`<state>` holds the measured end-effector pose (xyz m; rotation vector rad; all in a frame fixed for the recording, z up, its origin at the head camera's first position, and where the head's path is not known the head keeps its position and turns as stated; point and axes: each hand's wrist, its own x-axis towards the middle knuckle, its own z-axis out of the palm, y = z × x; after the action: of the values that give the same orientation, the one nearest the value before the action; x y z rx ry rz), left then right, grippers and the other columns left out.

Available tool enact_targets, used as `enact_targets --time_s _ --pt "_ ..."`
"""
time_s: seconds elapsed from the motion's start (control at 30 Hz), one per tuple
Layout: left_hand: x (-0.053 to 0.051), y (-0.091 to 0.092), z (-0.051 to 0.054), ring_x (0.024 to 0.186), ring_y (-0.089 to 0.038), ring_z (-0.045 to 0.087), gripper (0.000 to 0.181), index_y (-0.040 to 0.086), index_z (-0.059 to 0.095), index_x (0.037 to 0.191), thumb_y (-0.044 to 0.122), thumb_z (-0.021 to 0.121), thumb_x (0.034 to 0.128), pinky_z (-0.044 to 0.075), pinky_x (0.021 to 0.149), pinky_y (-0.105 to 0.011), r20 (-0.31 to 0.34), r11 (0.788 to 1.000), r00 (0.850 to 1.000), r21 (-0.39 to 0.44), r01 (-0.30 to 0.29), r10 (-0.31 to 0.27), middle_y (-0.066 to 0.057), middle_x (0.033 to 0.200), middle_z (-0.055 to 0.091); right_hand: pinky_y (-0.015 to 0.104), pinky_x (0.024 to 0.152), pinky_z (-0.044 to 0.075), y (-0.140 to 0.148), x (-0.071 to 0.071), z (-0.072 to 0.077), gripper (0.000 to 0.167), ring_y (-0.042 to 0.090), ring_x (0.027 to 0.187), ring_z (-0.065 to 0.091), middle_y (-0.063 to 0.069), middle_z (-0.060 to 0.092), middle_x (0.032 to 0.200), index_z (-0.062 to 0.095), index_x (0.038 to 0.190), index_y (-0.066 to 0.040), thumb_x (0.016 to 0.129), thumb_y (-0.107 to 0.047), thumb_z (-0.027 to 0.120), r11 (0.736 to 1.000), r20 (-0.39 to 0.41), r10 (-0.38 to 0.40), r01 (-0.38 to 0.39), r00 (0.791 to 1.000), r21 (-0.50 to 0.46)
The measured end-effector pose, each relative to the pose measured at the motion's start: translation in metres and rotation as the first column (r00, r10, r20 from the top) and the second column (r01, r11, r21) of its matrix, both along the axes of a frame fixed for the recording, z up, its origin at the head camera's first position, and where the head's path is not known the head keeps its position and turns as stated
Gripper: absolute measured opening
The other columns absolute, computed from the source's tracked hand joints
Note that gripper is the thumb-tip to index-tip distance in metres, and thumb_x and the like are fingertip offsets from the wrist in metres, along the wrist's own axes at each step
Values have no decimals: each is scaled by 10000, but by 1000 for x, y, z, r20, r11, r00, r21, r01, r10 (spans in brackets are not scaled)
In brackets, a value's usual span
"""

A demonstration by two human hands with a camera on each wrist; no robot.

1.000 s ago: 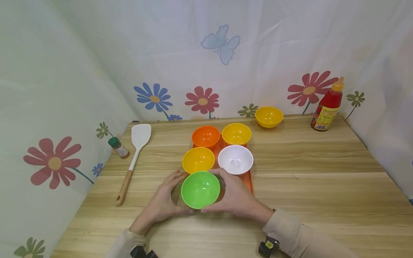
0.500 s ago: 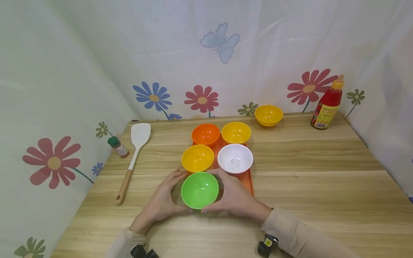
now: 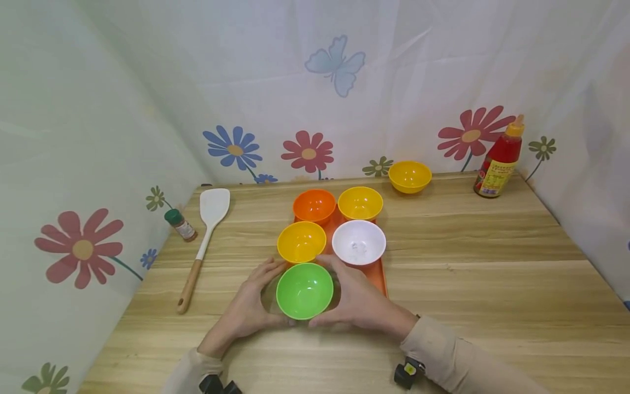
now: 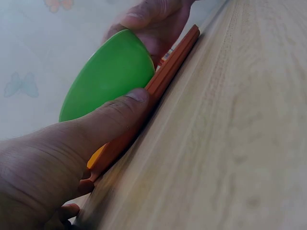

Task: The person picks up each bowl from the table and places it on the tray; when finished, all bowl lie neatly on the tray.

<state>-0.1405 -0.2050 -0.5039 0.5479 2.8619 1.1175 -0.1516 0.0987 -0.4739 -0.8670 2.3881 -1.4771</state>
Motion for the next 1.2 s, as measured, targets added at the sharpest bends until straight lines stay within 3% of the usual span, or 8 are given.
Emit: enact_targets --time_s 0.23,0.33,0.5,0.6,0.77,0.93,1.03,1.2 --pt "-1 0 0 1707 -319 214 1278 201 520 1673 615 1078 601 243 1340 -663 -5 1000 1000 1 0 0 34 1736 458 503 1225 507 9 -5 20 1156 200 1410 645 26 595 1610 432 1656 -134 736 -415 1072 999 5 20 -20 1000 -31" --pt "-2 0 0 1704 -320 222 1274 212 520 1674 608 1079 600 253 1337 -659 -17 1000 1000 2 4 -4 26 1734 458 495 1197 532 15 -9 31 1126 266 1396 665 98 592 1619 439 1646 -102 753 -377 1068 999 -29 16 -17 999 -46" --pt "-2 0 0 1703 -329 226 1274 197 523 1671 597 1079 597 249 1336 -662 -27 1000 1000 1 9 -9 11 1735 462 538 1142 572 28 -16 49 1014 340 1348 683 97 590 1595 481 1613 -152 794 -351 1046 997 -125 -49 42 991 -62" --pt "-2 0 -1 1704 -329 224 1276 195 523 1670 595 1080 594 245 1337 -665 -25 1000 1000 2 8 -8 8 1736 461 518 1136 580 38 -22 57 976 319 1344 668 56 597 1566 487 1610 -187 812 -304 1036 991 -154 -113 101 982 -86" --pt "-1 -1 -2 1707 -319 217 1286 212 516 1675 611 1078 589 242 1336 -669 -13 1000 1000 0 1 -1 24 1739 454 285 1140 529 52 -36 68 978 301 1395 617 44 590 1576 474 1621 -137 813 -176 1025 970 -212 -219 189 952 -154" --pt "-1 -1 -2 1705 -327 221 1282 211 517 1674 618 1075 594 243 1336 -670 -14 1000 1000 3 3 -3 32 1733 461 143 1127 434 67 -52 79 1050 321 1464 551 75 527 1663 434 1659 -105 791 -125 1025 945 -295 -314 269 902 -185" --pt "-1 -1 -1 1704 -333 225 1277 207 522 1671 611 1076 595 245 1336 -670 -15 1000 1000 6 4 -3 30 1732 462 203 1176 419 78 -62 85 1094 339 1524 489 85 482 1705 403 1686 -101 787 -120 1026 926 -322 -372 325 871 -193" --pt "-1 0 0 1704 -336 226 1270 207 525 1670 607 1076 598 246 1334 -673 -9 1000 1000 11 3 -3 33 1735 461 518 1312 374 97 -77 91 1152 323 1613 381 46 392 1767 328 1738 -175 816 -180 1019 877 -281 -479 440 832 -192"
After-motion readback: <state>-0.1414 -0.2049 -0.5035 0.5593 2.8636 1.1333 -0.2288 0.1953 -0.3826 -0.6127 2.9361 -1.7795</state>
